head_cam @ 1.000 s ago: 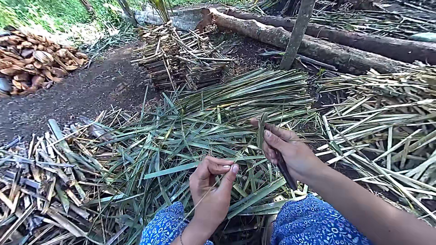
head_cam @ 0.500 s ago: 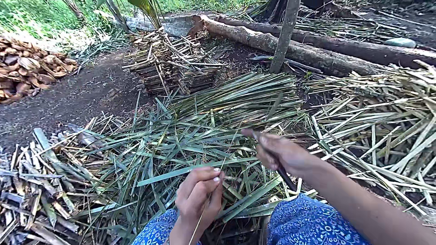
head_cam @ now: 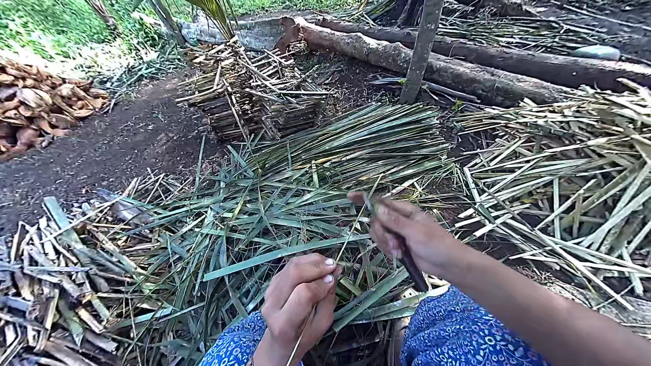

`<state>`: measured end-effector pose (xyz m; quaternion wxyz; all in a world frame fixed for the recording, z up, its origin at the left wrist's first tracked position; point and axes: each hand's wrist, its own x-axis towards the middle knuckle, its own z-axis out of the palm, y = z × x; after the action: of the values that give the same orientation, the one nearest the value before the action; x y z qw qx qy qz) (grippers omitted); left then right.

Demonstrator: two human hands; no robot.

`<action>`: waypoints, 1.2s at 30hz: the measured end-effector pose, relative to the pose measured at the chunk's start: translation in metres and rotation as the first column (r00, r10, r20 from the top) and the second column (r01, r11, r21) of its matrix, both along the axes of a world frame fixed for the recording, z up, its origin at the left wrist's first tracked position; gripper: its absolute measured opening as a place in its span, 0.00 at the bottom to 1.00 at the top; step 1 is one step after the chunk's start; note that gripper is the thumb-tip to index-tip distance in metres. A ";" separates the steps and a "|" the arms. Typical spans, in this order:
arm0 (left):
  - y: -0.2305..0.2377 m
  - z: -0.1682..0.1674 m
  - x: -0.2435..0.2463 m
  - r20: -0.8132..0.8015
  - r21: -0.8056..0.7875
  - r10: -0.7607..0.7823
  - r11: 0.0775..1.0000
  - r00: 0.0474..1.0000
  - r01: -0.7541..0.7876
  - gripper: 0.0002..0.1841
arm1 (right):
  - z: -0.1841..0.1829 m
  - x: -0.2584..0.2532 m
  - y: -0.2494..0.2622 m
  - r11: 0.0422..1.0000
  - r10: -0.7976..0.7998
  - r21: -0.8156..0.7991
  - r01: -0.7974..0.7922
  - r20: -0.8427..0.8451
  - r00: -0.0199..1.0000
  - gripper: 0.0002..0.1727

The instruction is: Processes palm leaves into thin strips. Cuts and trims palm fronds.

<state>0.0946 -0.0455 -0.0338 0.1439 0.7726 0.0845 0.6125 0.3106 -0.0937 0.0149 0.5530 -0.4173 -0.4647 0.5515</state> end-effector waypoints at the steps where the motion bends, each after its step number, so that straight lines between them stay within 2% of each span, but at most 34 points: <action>1: 0.000 0.000 -0.001 0.003 0.002 -0.004 1.000 1.000 0.004 0.06 | 0.001 0.007 0.003 0.997 -0.073 0.003 0.073 -0.001 0.997 0.21; 4: -0.003 0.001 -0.002 0.009 -0.002 -0.001 1.000 1.000 0.001 0.06 | 0.004 0.026 0.010 0.961 -0.277 -0.025 0.276 -0.061 0.959 0.24; 6: -0.003 0.002 -0.005 0.033 -0.012 0.014 1.000 0.999 -0.013 0.06 | 0.005 0.040 0.010 0.941 -0.338 -0.044 0.335 -0.117 0.934 0.26; 7: -0.001 0.003 -0.006 0.041 -0.015 0.030 0.999 0.999 -0.029 0.06 | 0.004 0.042 0.007 0.956 -0.294 -0.029 0.293 -0.135 0.946 0.26; 9: 0.002 0.001 -0.005 0.049 -0.028 0.056 0.998 0.997 -0.054 0.06 | -0.001 0.036 -0.002 0.998 -0.069 -0.012 0.068 -0.126 0.990 0.24; 12: 0.003 -0.002 -0.001 0.059 -0.043 0.050 0.998 0.997 -0.047 0.06 | -0.005 0.001 -0.011 0.964 0.261 -0.027 -0.265 -0.101 0.960 0.25; 14: 0.000 -0.002 0.004 0.074 -0.083 0.030 0.996 0.997 -0.023 0.05 | -0.006 -0.020 -0.015 0.927 0.372 -0.005 -0.374 -0.096 0.923 0.26; 16: -0.004 -0.002 0.009 0.108 -0.164 -0.011 0.986 0.994 0.029 0.04 | -0.008 -0.032 -0.016 0.913 0.406 0.028 -0.406 -0.134 0.904 0.23; 19: -0.010 0.002 0.013 0.207 -0.350 -0.084 0.924 0.975 0.154 0.05 | -0.008 -0.033 -0.012 0.946 0.323 0.056 -0.318 -0.151 0.934 0.22; 21: -0.011 0.005 0.012 0.256 -0.419 -0.100 0.885 0.962 0.203 0.06 | -0.004 -0.025 -0.008 0.973 0.229 0.062 -0.223 -0.127 0.965 0.22; 24: -0.008 0.007 0.003 0.273 -0.437 -0.094 0.874 0.958 0.210 0.06 | 0.001 -0.002 0.002 0.999 -0.019 0.032 0.024 -0.157 0.987 0.21; 27: -0.002 0.009 -0.009 0.301 -0.413 -0.070 0.889 0.951 0.196 0.06 | -0.002 0.038 0.019 0.958 -0.278 -0.001 0.285 -0.236 0.931 0.24; 28: 0.001 0.010 -0.013 0.306 -0.403 -0.061 0.896 0.950 0.187 0.06 | -0.006 0.054 0.023 0.942 -0.332 -0.022 0.334 -0.175 0.927 0.25; 29: 0.003 0.010 -0.016 0.308 -0.399 -0.051 0.900 0.950 0.177 0.06 | -0.015 0.068 0.025 0.938 -0.346 -0.035 0.346 -0.005 0.938 0.25; 30: 0.005 0.009 -0.017 0.307 -0.401 -0.038 0.901 0.951 0.165 0.06 | -0.028 0.079 0.024 0.950 -0.279 -0.055 0.307 0.294 0.914 0.23; 31: 0.005 0.007 -0.016 0.304 -0.409 -0.030 0.899 0.952 0.159 0.06 | -0.044 0.086 0.021 0.966 -0.062 -0.158 0.202 0.620 0.782 0.25; 32: 0.005 0.005 -0.015 0.295 -0.418 -0.031 0.895 0.955 0.158 0.07 | -0.061 0.088 0.019 0.920 0.268 -0.381 0.089 0.779 0.566 0.34; 33: 0.004 0.004 -0.015 0.282 -0.421 -0.040 0.893 0.958 0.161 0.07 | -0.079 0.085 0.017 0.803 0.543 -0.593 0.058 0.769 0.337 0.46; 34: 0.003 0.004 -0.014 0.267 -0.419 -0.052 0.893 0.962 0.164 0.07 | -0.093 0.079 0.015 0.676 0.713 -0.730 0.101 0.682 0.163 0.57; 35: 0.003 0.004 -0.015 0.250 -0.419 -0.061 0.893 0.966 0.164 0.07 | -0.100 0.075 0.014 0.610 0.779 -0.778 0.153 0.624 0.065 0.63; 36: 0.002 0.005 -0.017 0.236 -0.421 -0.066 0.892 0.970 0.163 0.07 | -0.098 0.074 0.014 0.615 0.775 -0.766 0.188 0.631 0.040 0.65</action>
<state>0.0780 -0.0436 -0.0286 0.3581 0.6533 0.1579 0.6480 0.3850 -0.0792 -0.0832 -0.2450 -0.7117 -0.5429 0.3725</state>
